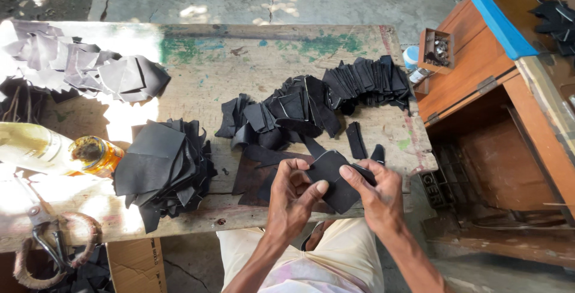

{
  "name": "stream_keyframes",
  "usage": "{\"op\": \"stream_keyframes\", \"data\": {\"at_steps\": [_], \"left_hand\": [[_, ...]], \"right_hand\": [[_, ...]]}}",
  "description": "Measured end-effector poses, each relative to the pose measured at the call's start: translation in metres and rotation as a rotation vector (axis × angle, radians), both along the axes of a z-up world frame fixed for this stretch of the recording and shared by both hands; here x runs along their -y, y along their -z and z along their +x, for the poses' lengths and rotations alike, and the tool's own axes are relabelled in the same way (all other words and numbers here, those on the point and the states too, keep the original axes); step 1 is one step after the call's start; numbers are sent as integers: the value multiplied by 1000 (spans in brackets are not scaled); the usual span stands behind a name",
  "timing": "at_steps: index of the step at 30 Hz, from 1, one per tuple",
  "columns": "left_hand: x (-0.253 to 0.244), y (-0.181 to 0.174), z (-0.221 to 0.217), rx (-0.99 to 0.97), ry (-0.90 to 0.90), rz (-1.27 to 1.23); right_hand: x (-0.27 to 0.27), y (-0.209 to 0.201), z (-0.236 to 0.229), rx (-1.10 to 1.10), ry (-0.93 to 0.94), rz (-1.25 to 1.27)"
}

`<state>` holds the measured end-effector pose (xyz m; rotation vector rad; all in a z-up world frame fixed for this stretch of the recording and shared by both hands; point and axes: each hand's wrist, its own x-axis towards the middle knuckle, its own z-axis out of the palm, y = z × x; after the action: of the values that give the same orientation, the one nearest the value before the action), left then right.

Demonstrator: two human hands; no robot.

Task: The person arranges numerous black leather pieces into a long overlapping row on a wooden workbench by hand, picking them up from piles and placing them one by one.

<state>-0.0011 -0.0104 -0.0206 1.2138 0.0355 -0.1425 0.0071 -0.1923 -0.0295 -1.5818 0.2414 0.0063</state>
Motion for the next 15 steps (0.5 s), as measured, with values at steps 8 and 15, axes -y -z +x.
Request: {"op": "stream_keyframes", "data": {"at_steps": [8,15], "left_hand": [[-14,-9,2,10,15,244],[-17,-22,1,44,98,267]], "right_hand": [[8,-10,2,-125,-331,81],[-7,-18,-3,-69,-258,-91]]}}
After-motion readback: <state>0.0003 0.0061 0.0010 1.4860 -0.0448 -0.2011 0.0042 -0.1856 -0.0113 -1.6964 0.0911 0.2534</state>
